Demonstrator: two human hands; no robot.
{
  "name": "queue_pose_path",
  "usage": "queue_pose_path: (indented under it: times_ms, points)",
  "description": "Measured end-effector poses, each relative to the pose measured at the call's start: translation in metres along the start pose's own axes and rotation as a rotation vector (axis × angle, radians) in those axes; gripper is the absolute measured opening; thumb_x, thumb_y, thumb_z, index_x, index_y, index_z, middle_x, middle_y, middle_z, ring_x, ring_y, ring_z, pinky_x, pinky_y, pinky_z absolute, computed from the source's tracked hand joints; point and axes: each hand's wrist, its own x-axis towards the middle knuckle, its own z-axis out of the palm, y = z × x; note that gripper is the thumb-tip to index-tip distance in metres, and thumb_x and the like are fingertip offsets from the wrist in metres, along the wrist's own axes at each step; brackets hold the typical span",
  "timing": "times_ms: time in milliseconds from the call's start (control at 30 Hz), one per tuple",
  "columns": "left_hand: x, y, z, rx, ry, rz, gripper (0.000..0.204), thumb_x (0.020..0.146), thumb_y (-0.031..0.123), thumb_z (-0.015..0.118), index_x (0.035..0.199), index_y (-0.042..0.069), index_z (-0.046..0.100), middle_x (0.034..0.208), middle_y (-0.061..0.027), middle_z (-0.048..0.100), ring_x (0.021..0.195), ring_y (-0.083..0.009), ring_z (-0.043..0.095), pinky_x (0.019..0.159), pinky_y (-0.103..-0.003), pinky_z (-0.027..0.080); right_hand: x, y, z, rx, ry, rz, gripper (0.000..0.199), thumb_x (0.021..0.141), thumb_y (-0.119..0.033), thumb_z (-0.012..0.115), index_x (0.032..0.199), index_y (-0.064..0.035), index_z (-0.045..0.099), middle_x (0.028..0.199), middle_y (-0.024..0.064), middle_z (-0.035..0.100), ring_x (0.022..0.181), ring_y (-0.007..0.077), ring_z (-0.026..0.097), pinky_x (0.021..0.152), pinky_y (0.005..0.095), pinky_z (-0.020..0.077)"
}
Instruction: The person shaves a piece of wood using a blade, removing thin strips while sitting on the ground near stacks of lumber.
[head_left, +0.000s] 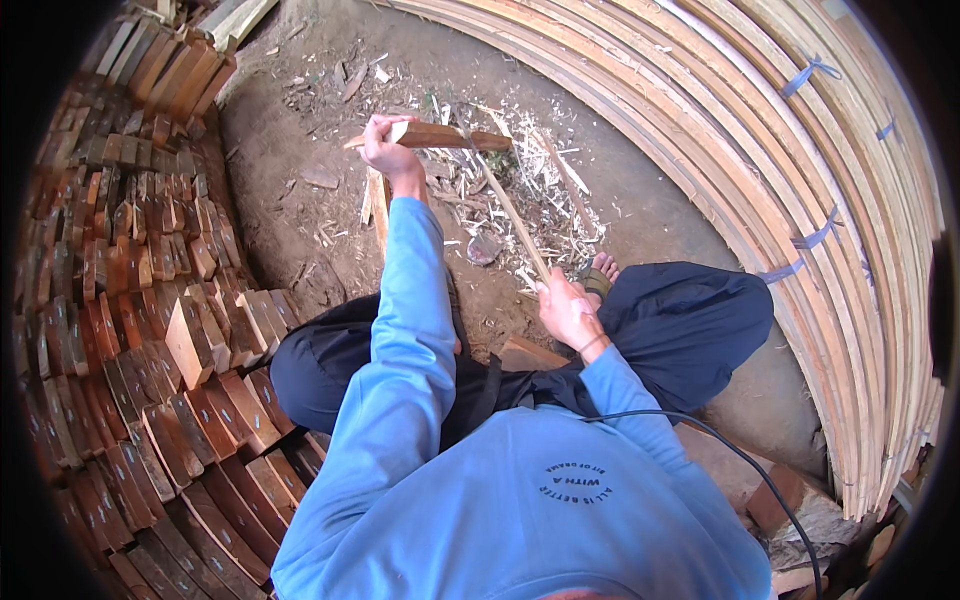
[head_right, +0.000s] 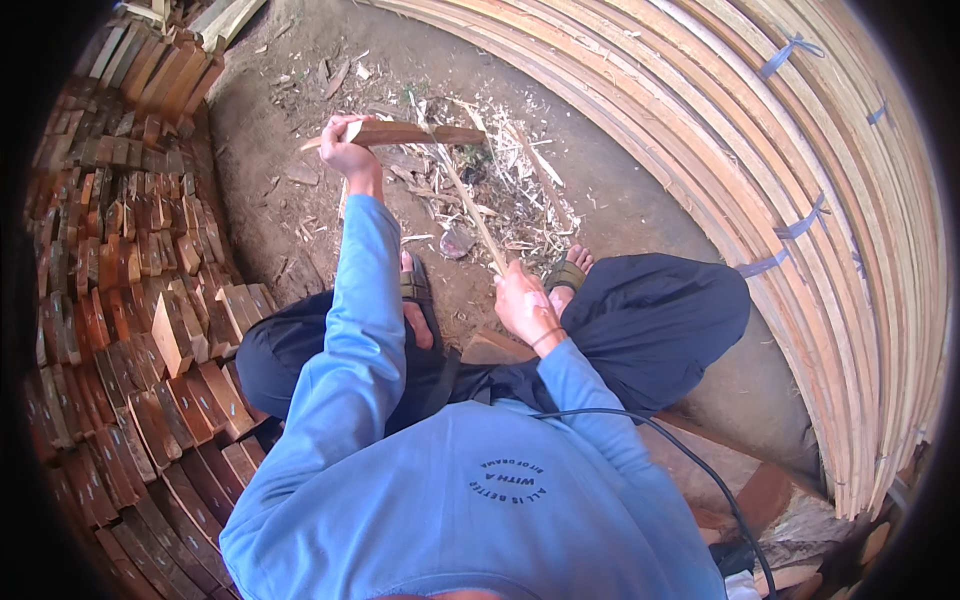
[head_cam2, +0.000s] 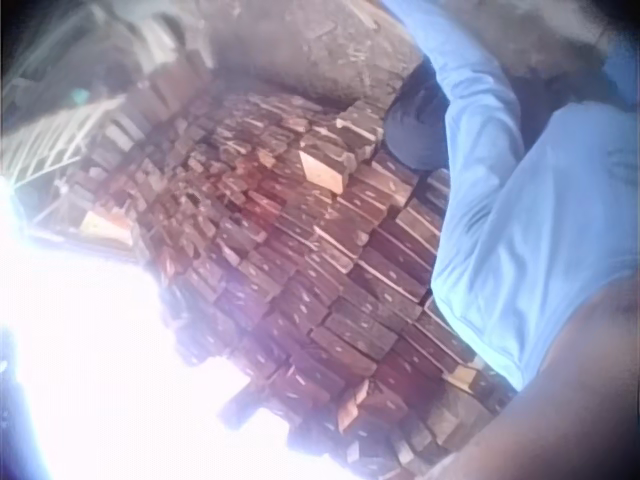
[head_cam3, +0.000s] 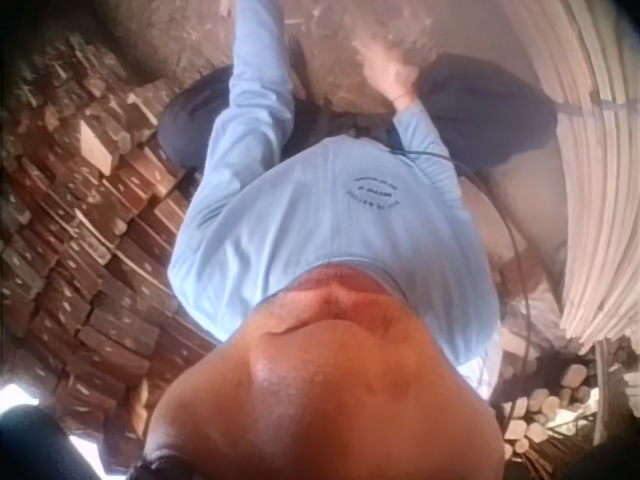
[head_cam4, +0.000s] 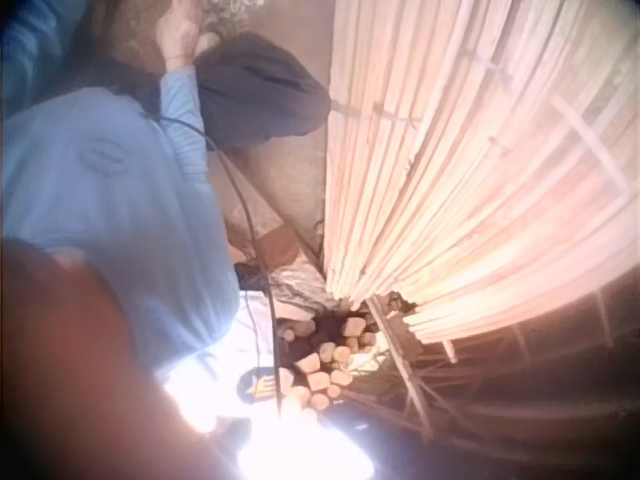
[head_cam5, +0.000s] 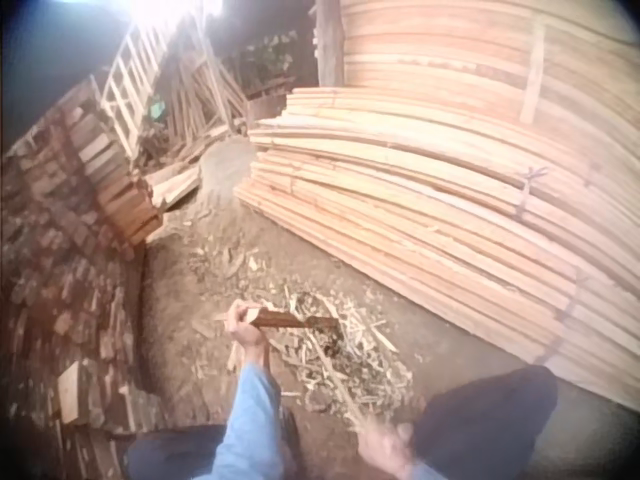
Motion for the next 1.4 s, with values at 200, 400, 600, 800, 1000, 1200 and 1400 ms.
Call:
queue_pose_path:
  times_ms: [200,400,600,800,1000,1200,1400]
  points:
    - [-0.001,-0.003,0.000,-0.033,0.014,-0.030,0.024,0.083,0.010,0.038,0.067,0.000,0.052,0.067,-0.0142,0.059,0.065,-0.0254,0.062,0.070,-0.038,0.054,-0.013,-0.031,-0.013,0.134,0.257,-0.154,0.022,0.095,-0.014,0.052,0.105,0.0056,0.048,0.070,0.0308,0.058,0.071,0.0504,0.059,0.064,0.0561,0.0460]
    - [0.001,-0.005,-0.006,0.038,0.006,0.034,0.022,0.082,0.009,0.039,0.068,0.000,0.053,0.067,-0.0139,0.059,0.066,-0.0268,0.063,0.071,-0.040,0.054,-0.012,-0.038,-0.028,0.024,0.088,0.039,0.024,0.095,-0.017,0.053,0.105,0.0048,0.048,0.071,0.0286,0.061,0.068,0.0482,0.061,0.061,0.0559,0.0465]
    - [-0.002,0.001,0.006,-0.006,0.025,-0.018,0.022,0.081,0.011,0.039,0.066,0.001,0.052,0.065,-0.0134,0.056,0.066,-0.0272,0.062,0.071,-0.040,0.054,0.008,0.003,0.003,-0.005,0.193,-0.179,0.025,0.096,-0.020,0.051,0.101,0.0046,0.050,0.069,0.0265,0.061,0.064,0.0474,0.061,0.060,0.0543,0.0468]
    - [-0.007,-0.002,0.000,0.126,-0.061,0.037,0.021,0.079,0.010,0.038,0.065,0.002,0.051,0.067,-0.0137,0.056,0.069,-0.0277,0.062,0.072,-0.042,0.053,-0.007,-0.016,-0.008,0.004,0.151,-0.101,0.021,0.095,-0.014,0.053,0.098,0.0065,0.048,0.068,0.0282,0.059,0.065,0.0473,0.061,0.058,0.0539,0.0471]
    - [0.001,-0.006,0.006,0.001,-0.017,0.005,0.023,0.080,0.011,0.038,0.067,-0.001,0.054,0.067,-0.0148,0.058,0.063,-0.0278,0.061,0.069,-0.040,0.053,-0.009,-0.028,-0.006,0.155,0.275,-0.118,0.023,0.095,-0.015,0.055,0.102,0.0050,0.046,0.065,0.0270,0.059,0.063,0.0473,0.060,0.055,0.0546,0.0445]
    - [0.001,-0.002,0.000,0.024,-0.018,0.045,0.022,0.081,0.010,0.040,0.065,0.001,0.052,0.066,-0.0130,0.059,0.065,-0.0252,0.062,0.068,-0.038,0.053,-0.007,-0.018,-0.015,0.020,0.155,-0.065,0.022,0.095,-0.016,0.054,0.099,0.0048,0.049,0.070,0.0287,0.059,0.068,0.0468,0.062,0.060,0.0548,0.0449]
    - [-0.001,0.000,0.007,-0.069,0.012,-0.035,0.021,0.080,0.010,0.040,0.064,0.001,0.050,0.068,-0.0149,0.059,0.064,-0.0263,0.061,0.070,-0.039,0.053,0.006,-0.013,0.001,0.174,0.247,-0.131,0.023,0.096,-0.018,0.052,0.102,0.0045,0.050,0.070,0.0266,0.060,0.068,0.0481,0.061,0.060,0.0549,0.0455]
